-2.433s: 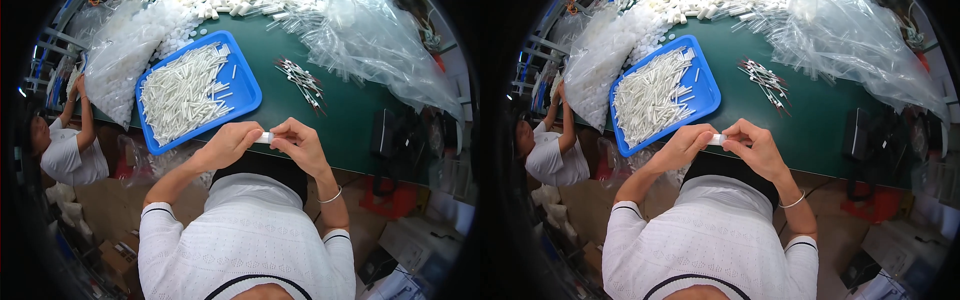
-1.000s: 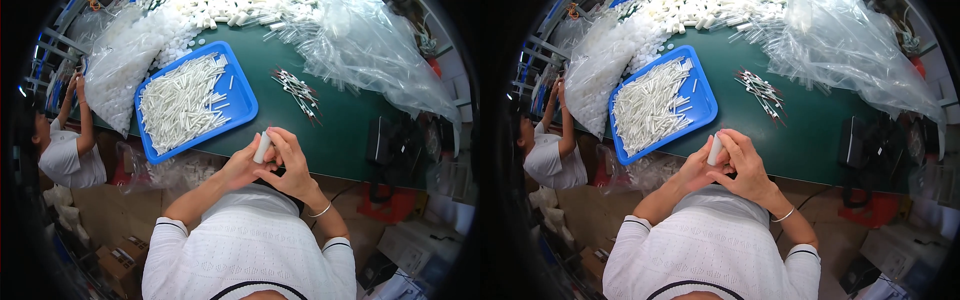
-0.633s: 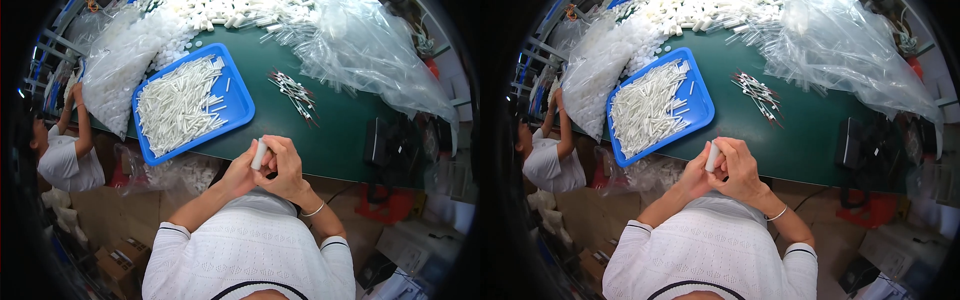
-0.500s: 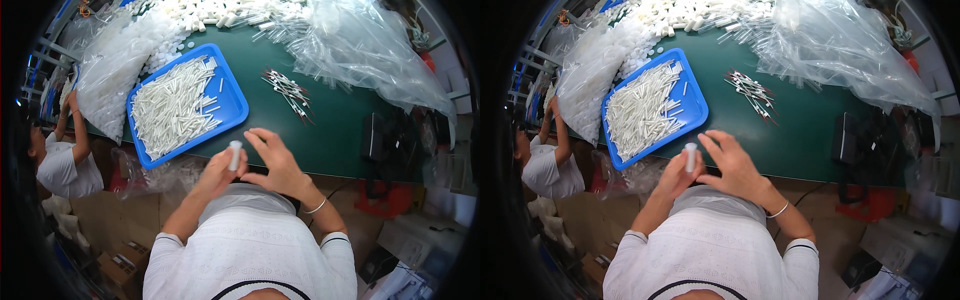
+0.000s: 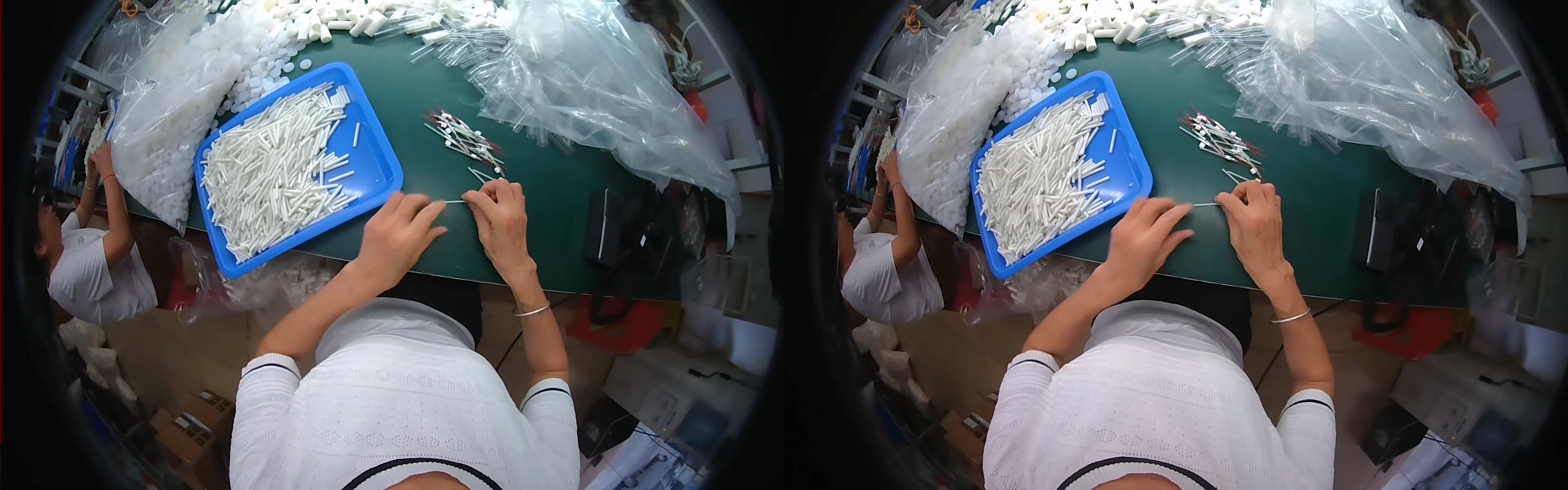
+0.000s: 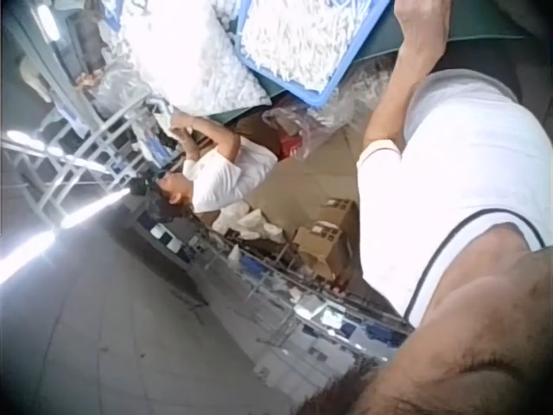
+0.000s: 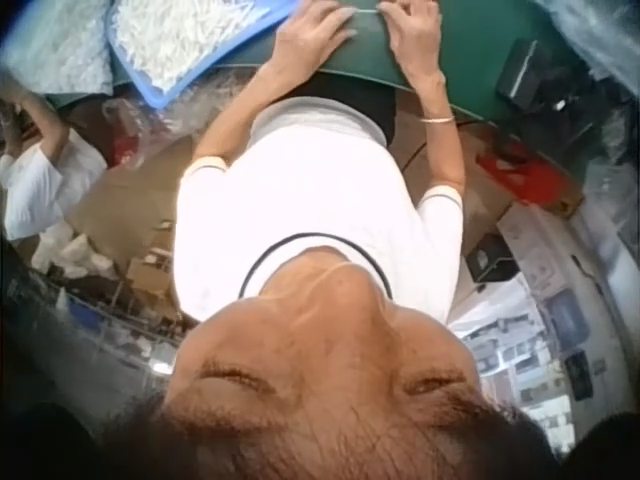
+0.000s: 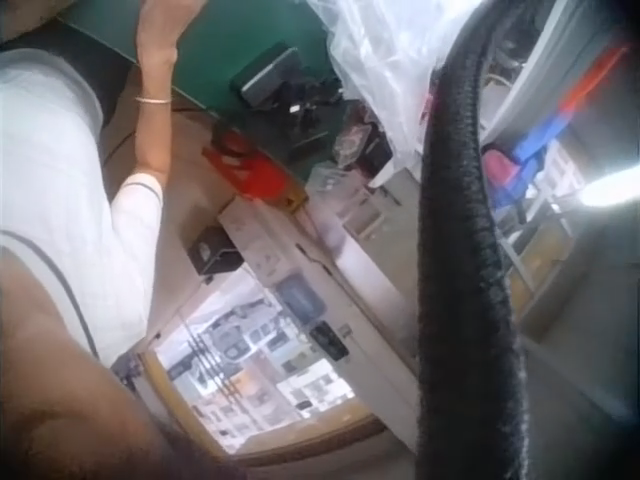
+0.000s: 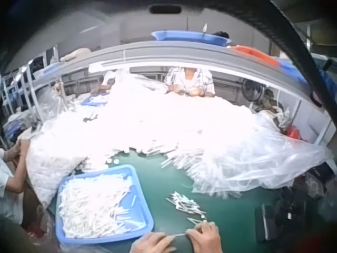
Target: Assembling small electronic or toy components by inserting wire parts into plastic housings at a factory workbench.
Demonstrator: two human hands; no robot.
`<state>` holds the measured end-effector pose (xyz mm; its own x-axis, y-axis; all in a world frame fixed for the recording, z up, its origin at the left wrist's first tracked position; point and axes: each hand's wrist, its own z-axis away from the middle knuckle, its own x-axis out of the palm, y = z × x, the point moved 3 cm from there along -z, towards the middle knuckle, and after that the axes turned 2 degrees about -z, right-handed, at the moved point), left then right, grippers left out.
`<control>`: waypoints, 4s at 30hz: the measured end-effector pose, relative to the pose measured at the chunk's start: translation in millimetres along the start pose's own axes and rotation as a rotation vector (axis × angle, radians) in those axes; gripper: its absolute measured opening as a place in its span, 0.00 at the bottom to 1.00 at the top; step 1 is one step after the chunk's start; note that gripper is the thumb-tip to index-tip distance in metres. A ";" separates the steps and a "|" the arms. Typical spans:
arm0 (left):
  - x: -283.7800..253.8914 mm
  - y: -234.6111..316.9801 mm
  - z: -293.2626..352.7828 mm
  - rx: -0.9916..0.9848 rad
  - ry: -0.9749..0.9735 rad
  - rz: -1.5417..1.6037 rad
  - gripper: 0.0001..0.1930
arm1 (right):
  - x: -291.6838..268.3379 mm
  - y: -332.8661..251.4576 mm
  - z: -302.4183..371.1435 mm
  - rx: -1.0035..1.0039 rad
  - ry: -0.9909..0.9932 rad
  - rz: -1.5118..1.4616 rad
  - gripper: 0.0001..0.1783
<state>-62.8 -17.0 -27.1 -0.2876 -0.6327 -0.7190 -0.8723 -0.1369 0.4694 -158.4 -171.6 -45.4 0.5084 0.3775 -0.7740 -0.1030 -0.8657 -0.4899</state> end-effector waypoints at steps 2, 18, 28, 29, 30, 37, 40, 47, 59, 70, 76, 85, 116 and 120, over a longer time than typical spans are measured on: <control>27.3 -9.9 -11.2 0.012 -0.013 -0.036 0.15 | -5.7 0.1 1.2 0.048 0.076 -0.044 0.10; -46.2 -45.7 -14.0 -0.467 -0.024 0.363 0.05 | 14.0 -38.4 0.2 0.434 0.137 -1.274 0.11; -76.8 -280.6 -116.7 -0.372 -0.013 -0.603 0.10 | 16.2 -45.0 21.5 0.462 -0.085 -1.011 0.14; -76.5 -296.3 -121.4 -0.450 -0.098 -0.583 0.10 | 15.7 -47.2 21.4 0.438 -0.078 -0.980 0.14; -75.3 -300.2 -123.5 -0.526 -0.197 -0.559 0.11 | 13.3 -49.1 23.3 0.462 -0.068 -0.979 0.12; -65.2 -125.6 -76.0 -0.542 -0.206 0.868 0.13 | -10.8 -62.6 -3.6 0.286 0.006 -0.830 0.08; -41.6 -61.0 -15.4 -0.746 -0.297 1.205 0.14 | -7.2 -75.7 -17.5 0.194 0.000 -0.813 0.05; -20.4 -36.1 30.2 -0.876 -0.065 1.514 0.12 | -1.5 -85.8 -8.0 -0.010 0.090 -0.464 0.04; -22.5 -37.8 38.3 -0.997 -0.013 1.797 0.13 | -13.4 -86.8 3.6 0.015 0.090 -0.405 0.05; -28.4 -32.1 29.7 -0.842 -0.087 1.596 0.15 | -12.4 -83.7 4.2 0.076 -0.013 -0.458 0.05; -34.9 -37.3 26.7 -0.773 -0.158 1.378 0.14 | -14.4 -80.8 0.7 0.089 -0.091 -0.486 0.06; -25.1 -34.2 31.2 -0.760 -0.216 1.377 0.12 | -9.4 -84.6 -2.2 0.125 -0.126 -0.600 0.02; -56.3 -120.8 -47.3 -0.182 -0.130 -0.333 0.07 | 10.3 -47.5 -1.9 0.333 -0.100 -1.227 0.15; -61.6 -68.2 -19.2 -0.521 -0.147 0.445 0.06 | 4.5 -46.6 -10.5 0.348 0.149 -1.489 0.15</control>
<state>22.1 16.7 -5.0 -0.6560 -0.6087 -0.4463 -0.3665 -0.2600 0.8934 -142.3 -132.9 -21.8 0.4045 0.7500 0.5233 0.3831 0.3807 -0.8416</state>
